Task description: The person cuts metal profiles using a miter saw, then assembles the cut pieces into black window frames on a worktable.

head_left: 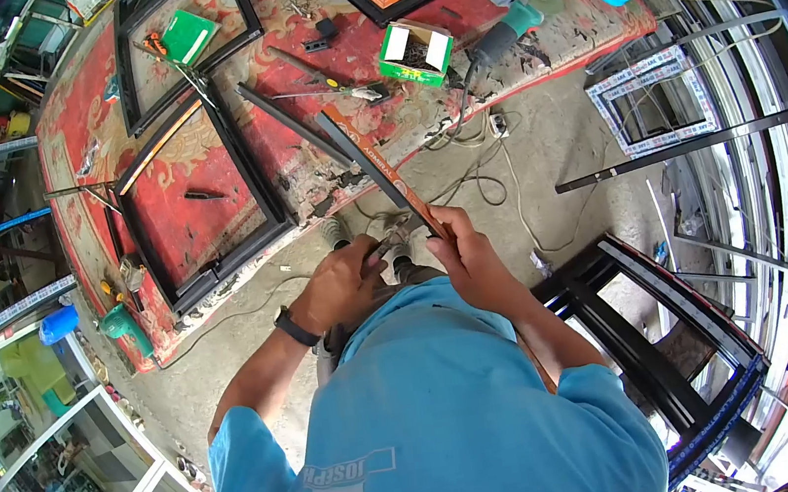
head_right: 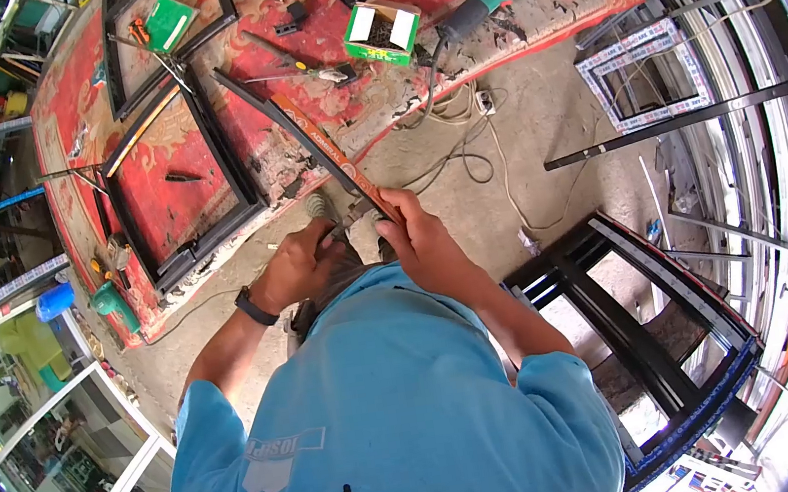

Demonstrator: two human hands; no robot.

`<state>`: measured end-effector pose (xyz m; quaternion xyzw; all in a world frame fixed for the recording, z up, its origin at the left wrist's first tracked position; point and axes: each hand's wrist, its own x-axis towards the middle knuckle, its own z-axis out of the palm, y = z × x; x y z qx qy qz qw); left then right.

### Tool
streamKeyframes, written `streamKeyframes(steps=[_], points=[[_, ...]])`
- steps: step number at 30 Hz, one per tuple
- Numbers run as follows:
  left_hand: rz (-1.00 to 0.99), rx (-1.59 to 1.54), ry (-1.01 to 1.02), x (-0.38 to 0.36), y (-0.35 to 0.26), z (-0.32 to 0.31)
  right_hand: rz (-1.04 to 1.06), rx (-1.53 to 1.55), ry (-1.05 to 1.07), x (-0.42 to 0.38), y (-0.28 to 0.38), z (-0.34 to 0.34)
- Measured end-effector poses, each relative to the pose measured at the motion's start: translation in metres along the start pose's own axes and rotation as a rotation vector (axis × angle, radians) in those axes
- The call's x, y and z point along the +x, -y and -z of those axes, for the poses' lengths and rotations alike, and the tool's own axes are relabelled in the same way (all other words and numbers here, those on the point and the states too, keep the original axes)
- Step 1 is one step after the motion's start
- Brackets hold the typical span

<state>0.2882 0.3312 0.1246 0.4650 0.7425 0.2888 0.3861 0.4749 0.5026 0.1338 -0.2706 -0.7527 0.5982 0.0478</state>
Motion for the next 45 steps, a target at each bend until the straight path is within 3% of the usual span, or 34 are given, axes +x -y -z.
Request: streamKeyframes(steps=[3,6,9,15,18,20,23,25,27,30,34,36,37,38,40,42,44,45], points=[[-0.185,-0.018,-0.01,0.002,0.017,0.004,-0.186,0.461,0.209,-0.004,-0.008,0.013],[-0.212,-0.056,0.032,0.003,0.02,0.007,-0.234,0.874,0.337,-0.01,-0.002,0.02],[-0.172,-0.114,0.066,0.003,0.011,0.005,-0.303,0.996,0.33,-0.007,-0.009,0.023],[-0.233,-0.116,0.043,0.003,0.014,0.001,-0.305,0.957,0.326,-0.01,-0.018,0.023],[-0.102,0.001,0.08,0.005,0.018,-0.001,-0.077,0.258,0.104,-0.009,-0.026,0.004],[-0.04,0.052,0.02,0.006,0.022,-0.015,0.199,-0.178,-0.131,-0.004,-0.036,-0.016],[0.025,0.071,0.009,0.008,0.008,-0.019,0.297,-0.423,-0.252,0.0,-0.055,-0.023],[0.026,0.066,0.019,0.006,0.007,-0.018,0.141,-0.183,-0.126,-0.001,-0.051,-0.018],[-0.03,0.07,0.029,0.005,0.02,-0.016,-0.133,0.319,0.106,-0.008,-0.041,-0.001],[-0.235,-0.052,0.045,0.01,0.045,-0.015,-0.328,1.021,0.37,-0.016,-0.021,0.016],[-0.221,-0.104,0.077,0.013,0.048,-0.021,-0.327,1.145,0.424,-0.017,-0.016,0.019],[-0.129,-0.043,0.09,0.012,0.038,-0.019,0.102,0.252,0.096,-0.01,-0.036,0.004],[-0.065,-0.005,0.075,0.009,0.032,-0.023,0.145,-0.038,0.025,-0.009,-0.038,-0.003],[-0.006,0.031,0.06,0.008,0.023,-0.03,0.169,-0.33,-0.056,-0.009,-0.04,-0.01],[0.077,0.099,0.065,0.014,0.009,-0.03,-0.085,-0.601,-0.021,-0.006,-0.038,-0.014],[0.154,0.159,0.118,0.01,0.0,-0.025,0.227,-0.406,-0.131,0.004,-0.056,-0.013],[0.034,0.075,0.078,0.006,0.017,-0.023,0.137,0.145,-0.003,0.002,-0.068,-0.006],[-0.032,0.036,0.061,0.007,0.026,-0.022,-0.111,0.578,0.178,-0.003,-0.052,0.011]])
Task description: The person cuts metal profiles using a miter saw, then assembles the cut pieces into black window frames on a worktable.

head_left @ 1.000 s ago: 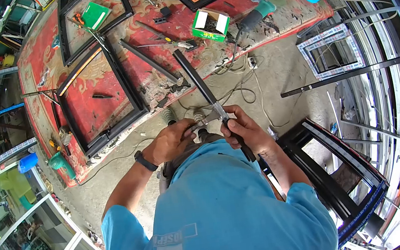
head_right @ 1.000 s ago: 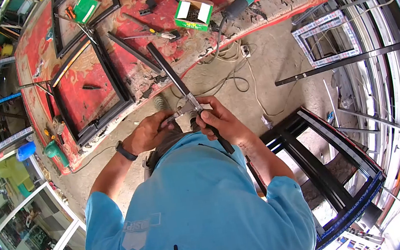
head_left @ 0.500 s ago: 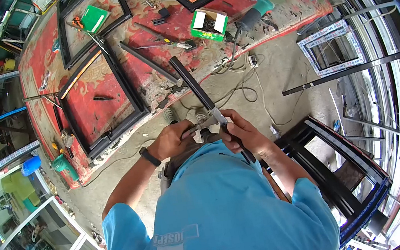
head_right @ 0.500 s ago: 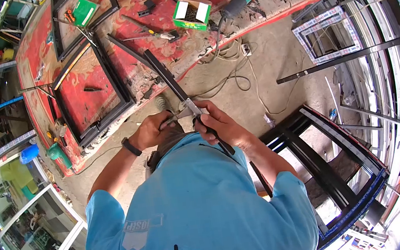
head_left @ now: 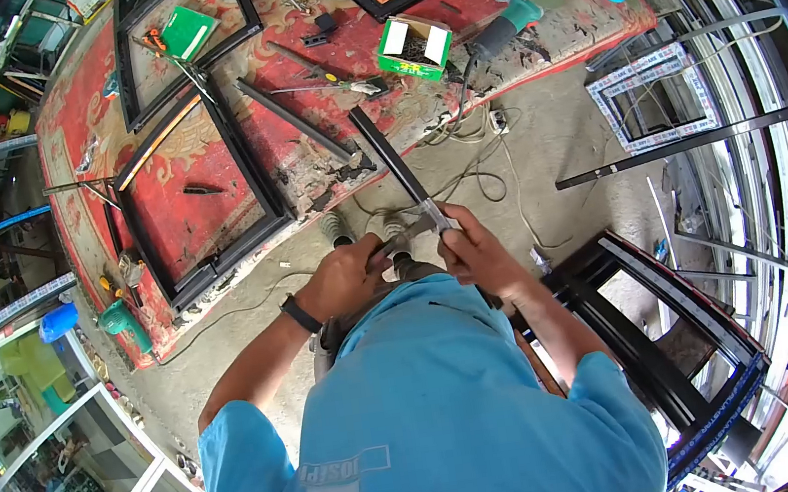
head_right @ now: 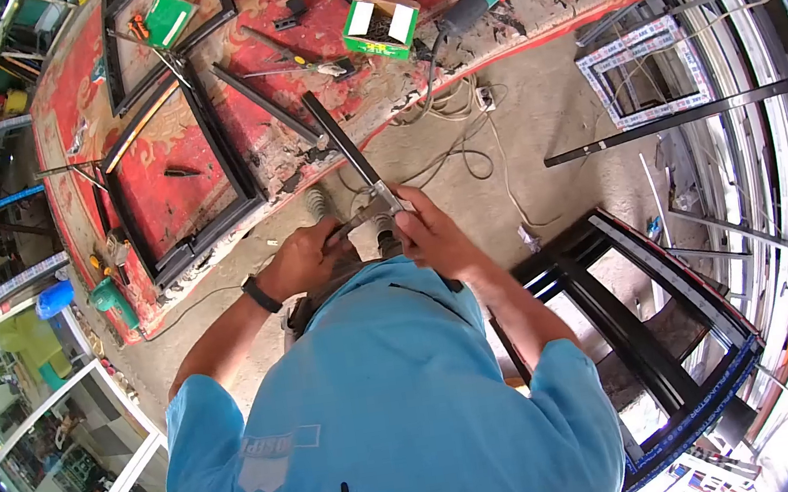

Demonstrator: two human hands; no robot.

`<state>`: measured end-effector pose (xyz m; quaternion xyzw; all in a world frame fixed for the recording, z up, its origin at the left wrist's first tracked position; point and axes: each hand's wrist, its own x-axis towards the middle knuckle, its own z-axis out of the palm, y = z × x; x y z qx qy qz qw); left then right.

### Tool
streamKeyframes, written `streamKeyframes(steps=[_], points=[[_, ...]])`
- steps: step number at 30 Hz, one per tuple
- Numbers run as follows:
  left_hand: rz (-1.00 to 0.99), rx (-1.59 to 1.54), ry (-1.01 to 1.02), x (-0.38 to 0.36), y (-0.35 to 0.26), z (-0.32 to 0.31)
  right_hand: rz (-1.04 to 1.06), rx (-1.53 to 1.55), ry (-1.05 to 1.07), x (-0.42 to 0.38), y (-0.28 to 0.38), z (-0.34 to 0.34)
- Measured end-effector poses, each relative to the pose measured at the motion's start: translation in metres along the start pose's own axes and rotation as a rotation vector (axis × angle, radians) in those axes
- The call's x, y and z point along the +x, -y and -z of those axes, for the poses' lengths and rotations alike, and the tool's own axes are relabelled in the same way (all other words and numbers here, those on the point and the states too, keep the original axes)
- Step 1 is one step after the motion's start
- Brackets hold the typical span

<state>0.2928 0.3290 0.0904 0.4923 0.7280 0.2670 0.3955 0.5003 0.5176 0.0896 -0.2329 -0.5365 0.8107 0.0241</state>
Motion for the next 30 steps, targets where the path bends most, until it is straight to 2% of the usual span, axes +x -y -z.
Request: streamKeyframes(steps=[1,2,3,5,6,9,10,12,14,16,18,21,23,25,30], points=[[-0.069,-0.05,-0.009,0.0,0.004,0.0,-0.257,0.448,0.132,-0.009,0.019,-0.002],[-0.141,-0.1,-0.018,0.001,0.008,0.001,-0.276,0.656,0.211,-0.015,0.033,-0.012],[-0.214,-0.151,-0.029,0.003,0.01,0.001,-0.274,0.673,0.233,-0.015,0.038,-0.015],[-0.163,-0.167,-0.011,0.002,0.013,0.0,-0.279,0.706,0.274,-0.017,0.042,-0.018],[-0.139,-0.177,-0.007,0.003,0.013,-0.001,-0.317,0.398,0.214,-0.011,0.035,-0.01],[-0.019,0.03,-0.076,0.002,-0.004,-0.009,0.266,-1.101,-0.24,-0.001,0.0,-0.026],[0.046,0.008,0.02,0.003,-0.011,-0.008,0.073,-1.215,-0.206,0.001,0.004,-0.027],[0.182,-0.041,0.19,0.006,-0.021,-0.005,0.229,-1.133,-0.26,0.009,-0.008,-0.021],[0.139,-0.03,0.124,0.003,-0.011,-0.009,0.101,-0.615,-0.212,0.01,-0.017,-0.011],[0.115,-0.055,0.102,-0.006,0.008,-0.01,-0.289,0.34,-0.102,0.001,0.006,-0.003],[0.096,-0.146,0.084,-0.006,0.019,-0.006,-0.209,0.268,-0.051,-0.003,0.01,0.0],[0.109,-0.094,0.141,-0.014,0.008,0.006,-0.185,0.194,-0.024,-0.009,0.009,0.001],[0.017,-0.094,0.105,-0.017,0.01,0.003,-0.168,0.169,-0.01,-0.008,0.009,-0.004],[-0.082,-0.076,0.055,-0.013,0.005,0.004,-0.171,0.212,-0.019,-0.006,0.01,-0.009],[-0.099,-0.058,0.073,-0.008,-0.008,0.015,-0.203,0.357,0.009,-0.005,0.018,-0.011]])
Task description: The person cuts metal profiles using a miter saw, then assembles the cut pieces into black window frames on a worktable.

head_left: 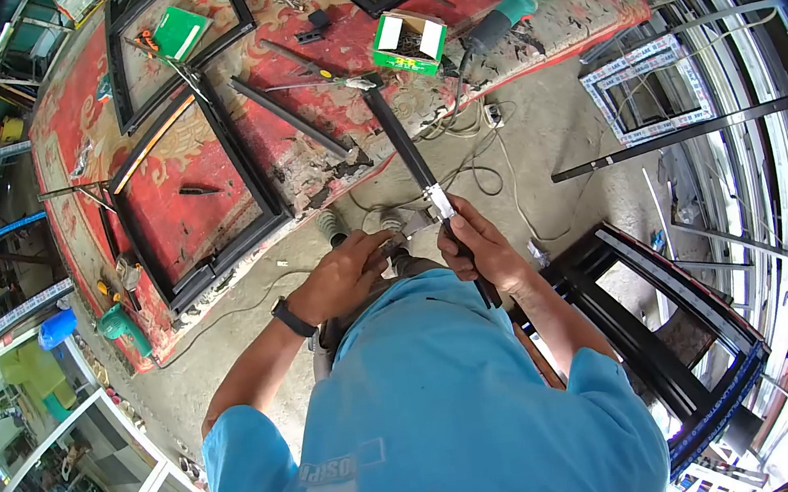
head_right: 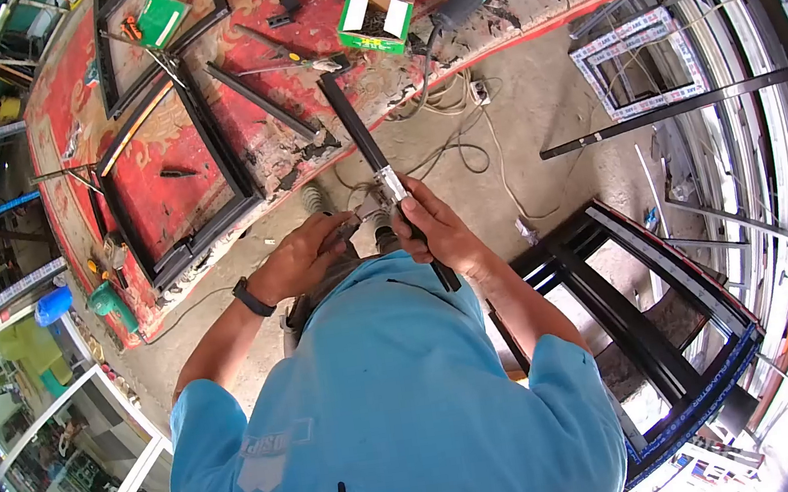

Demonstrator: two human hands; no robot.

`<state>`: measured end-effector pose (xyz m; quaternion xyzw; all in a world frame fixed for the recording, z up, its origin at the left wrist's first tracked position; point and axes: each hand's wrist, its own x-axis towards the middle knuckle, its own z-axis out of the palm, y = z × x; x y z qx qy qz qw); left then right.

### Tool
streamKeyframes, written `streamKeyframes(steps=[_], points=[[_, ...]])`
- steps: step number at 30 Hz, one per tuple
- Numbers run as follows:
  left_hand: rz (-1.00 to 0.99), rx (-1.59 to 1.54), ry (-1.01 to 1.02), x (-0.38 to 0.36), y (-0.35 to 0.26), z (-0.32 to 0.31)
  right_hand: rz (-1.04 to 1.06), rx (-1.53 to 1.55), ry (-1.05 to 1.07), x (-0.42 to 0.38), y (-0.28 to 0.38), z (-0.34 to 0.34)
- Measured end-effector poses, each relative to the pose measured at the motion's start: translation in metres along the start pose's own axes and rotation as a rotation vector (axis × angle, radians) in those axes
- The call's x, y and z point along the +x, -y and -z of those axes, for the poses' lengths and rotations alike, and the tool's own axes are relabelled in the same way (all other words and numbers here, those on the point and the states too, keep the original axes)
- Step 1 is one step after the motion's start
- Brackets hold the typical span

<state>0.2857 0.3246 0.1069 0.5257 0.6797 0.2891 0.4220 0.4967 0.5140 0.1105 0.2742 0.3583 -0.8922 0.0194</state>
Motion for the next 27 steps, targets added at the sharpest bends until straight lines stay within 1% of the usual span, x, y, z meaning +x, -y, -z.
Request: streamKeyframes(steps=[4,7,9,11,12,14,17,18,21,22,25,27], points=[[-0.011,-0.061,0.035,0.0,-0.002,0.002,-0.034,0.057,0.021,0.001,-0.001,-0.004],[-0.124,-0.121,-0.013,-0.002,0.015,-0.006,-0.076,0.149,0.031,-0.001,0.002,-0.008],[0.073,-0.476,0.201,-0.012,0.024,-0.002,-0.124,0.254,0.047,-0.003,0.004,-0.011],[0.148,-0.739,0.352,-0.014,0.026,-0.001,-0.176,0.387,0.078,-0.002,0.006,-0.012],[0.126,-0.828,0.394,-0.012,0.028,-0.005,-0.198,0.504,0.092,0.0,0.001,-0.008],[0.044,-0.973,0.449,-0.005,0.039,-0.023,-0.245,0.736,0.13,0.008,-0.013,0.008],[0.166,-1.017,0.38,0.005,0.042,-0.05,-0.219,0.698,0.071,0.008,-0.009,0.01],[0.176,-0.979,0.296,0.006,0.032,-0.048,-0.168,0.558,0.018,0.005,0.002,0.004],[0.113,-0.432,0.123,0.001,0.033,-0.034,-0.105,0.044,-0.159,0.001,0.016,-0.009],[0.047,-0.248,0.078,0.002,0.018,-0.016,-0.111,-0.033,-0.118,0.0,0.02,-0.009],[0.017,-0.09,0.12,0.007,0.007,0.008,-0.075,-0.216,-0.074,0.004,0.015,-0.009],[0.01,-0.089,0.106,0.009,0.004,0.011,-0.058,-0.282,-0.058,0.006,0.013,-0.009]])
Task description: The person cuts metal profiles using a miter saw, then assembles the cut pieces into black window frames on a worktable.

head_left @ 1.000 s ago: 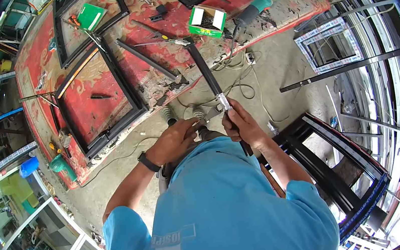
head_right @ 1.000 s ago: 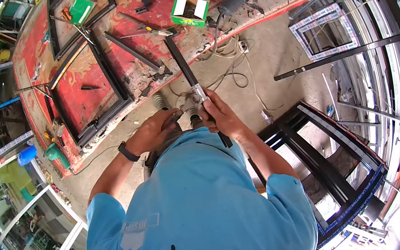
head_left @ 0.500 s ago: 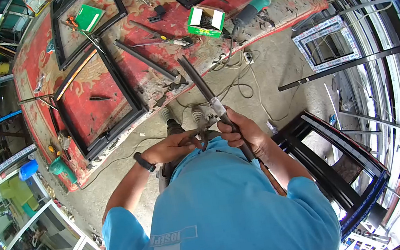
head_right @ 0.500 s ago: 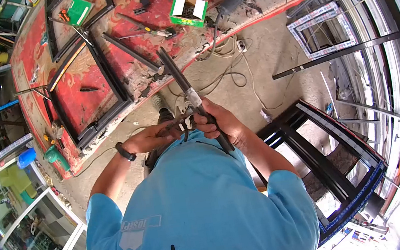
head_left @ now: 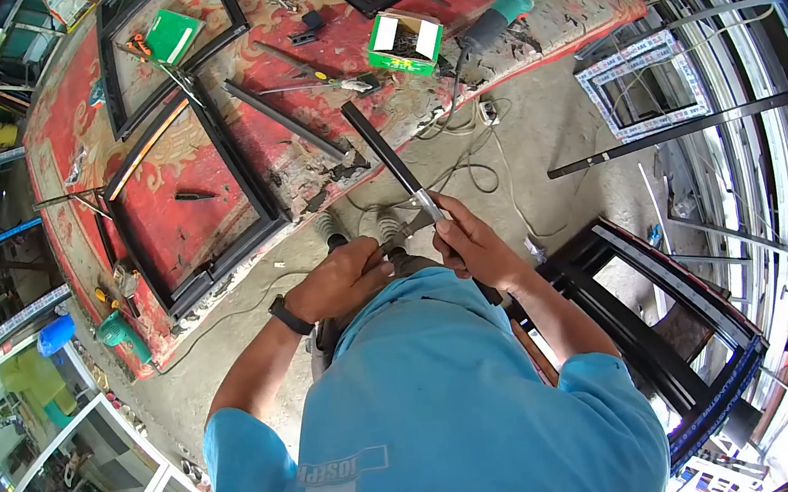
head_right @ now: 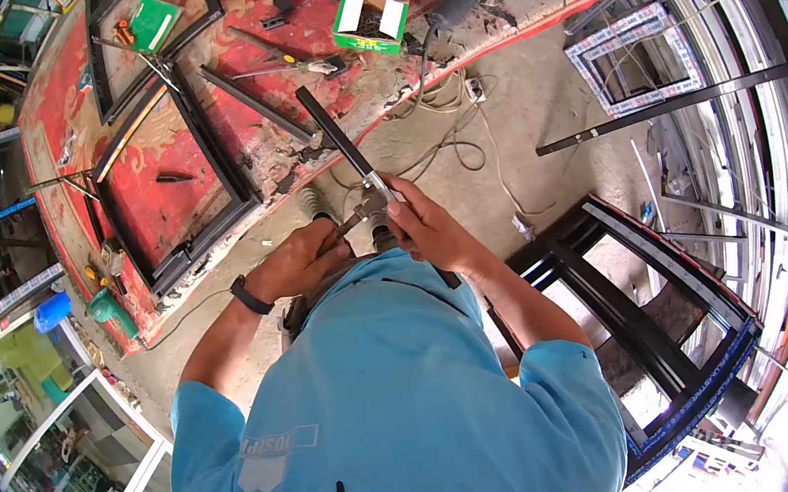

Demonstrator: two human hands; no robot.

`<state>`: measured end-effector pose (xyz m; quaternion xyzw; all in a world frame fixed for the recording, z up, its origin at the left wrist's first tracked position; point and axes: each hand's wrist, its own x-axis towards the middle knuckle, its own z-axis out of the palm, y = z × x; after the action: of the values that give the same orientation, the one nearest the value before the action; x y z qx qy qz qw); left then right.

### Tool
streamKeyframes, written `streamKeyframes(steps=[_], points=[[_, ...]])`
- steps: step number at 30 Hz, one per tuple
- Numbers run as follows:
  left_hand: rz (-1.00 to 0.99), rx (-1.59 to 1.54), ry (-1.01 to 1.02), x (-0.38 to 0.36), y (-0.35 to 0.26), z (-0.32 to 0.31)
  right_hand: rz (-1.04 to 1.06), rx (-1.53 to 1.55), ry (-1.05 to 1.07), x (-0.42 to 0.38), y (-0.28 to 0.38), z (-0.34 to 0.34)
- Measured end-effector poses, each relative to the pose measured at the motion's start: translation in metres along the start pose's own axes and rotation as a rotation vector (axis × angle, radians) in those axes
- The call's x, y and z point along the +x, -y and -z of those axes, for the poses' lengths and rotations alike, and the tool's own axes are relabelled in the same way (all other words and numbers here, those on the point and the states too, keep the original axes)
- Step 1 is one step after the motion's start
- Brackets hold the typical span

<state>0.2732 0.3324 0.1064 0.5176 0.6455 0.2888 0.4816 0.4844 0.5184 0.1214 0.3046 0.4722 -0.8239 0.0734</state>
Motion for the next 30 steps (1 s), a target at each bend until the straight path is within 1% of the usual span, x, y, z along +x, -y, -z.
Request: streamKeyframes(steps=[2,5,9,12,13,14,16,19,22,23,25,26,27,28,30], points=[[-0.02,0.007,-0.026,0.001,-0.002,0.0,0.009,-0.009,-0.005,-0.001,-0.002,0.0],[-0.059,0.009,-0.073,0.002,-0.003,-0.003,-0.017,0.251,-0.011,-0.002,-0.002,-0.001],[-0.098,-0.004,-0.098,0.006,-0.001,-0.005,-0.011,0.686,0.258,-0.007,-0.002,0.009],[-0.083,-0.017,-0.106,0.008,0.009,-0.012,-0.066,0.841,0.328,-0.005,-0.007,0.014],[-0.074,-0.022,-0.111,0.01,0.008,-0.013,0.206,0.257,0.113,0.003,-0.014,0.014],[-0.068,0.043,-0.135,0.012,0.007,-0.015,0.453,-0.331,-0.107,0.014,-0.027,0.01],[-0.056,0.171,-0.172,0.014,-0.005,-0.021,0.568,-0.693,-0.284,0.014,-0.034,0.004],[0.031,0.212,-0.167,0.013,-0.018,-0.026,0.257,-0.036,-0.092,0.005,-0.021,0.014],[-0.015,0.043,-0.081,0.009,0.003,-0.019,-0.096,0.643,0.116,-0.003,-0.02,0.018],[-0.022,0.027,-0.049,0.005,0.01,-0.018,-0.143,1.105,0.506,0.001,-0.027,0.03],[-0.059,-0.005,0.011,0.009,0.022,-0.018,-0.103,1.052,0.374,-0.003,-0.017,0.025],[-0.049,-0.028,-0.014,0.008,0.028,-0.021,-0.093,1.023,0.305,-0.006,-0.012,0.022],[-0.038,-0.053,-0.042,0.007,0.028,-0.024,-0.047,0.717,0.094,-0.006,-0.006,0.017],[-0.025,-0.075,-0.072,0.006,0.029,-0.025,0.006,0.506,0.05,-0.008,-0.005,0.016],[-0.033,-0.03,-0.034,0.003,0.023,-0.015,0.111,0.084,-0.029,-0.007,-0.003,0.015]])
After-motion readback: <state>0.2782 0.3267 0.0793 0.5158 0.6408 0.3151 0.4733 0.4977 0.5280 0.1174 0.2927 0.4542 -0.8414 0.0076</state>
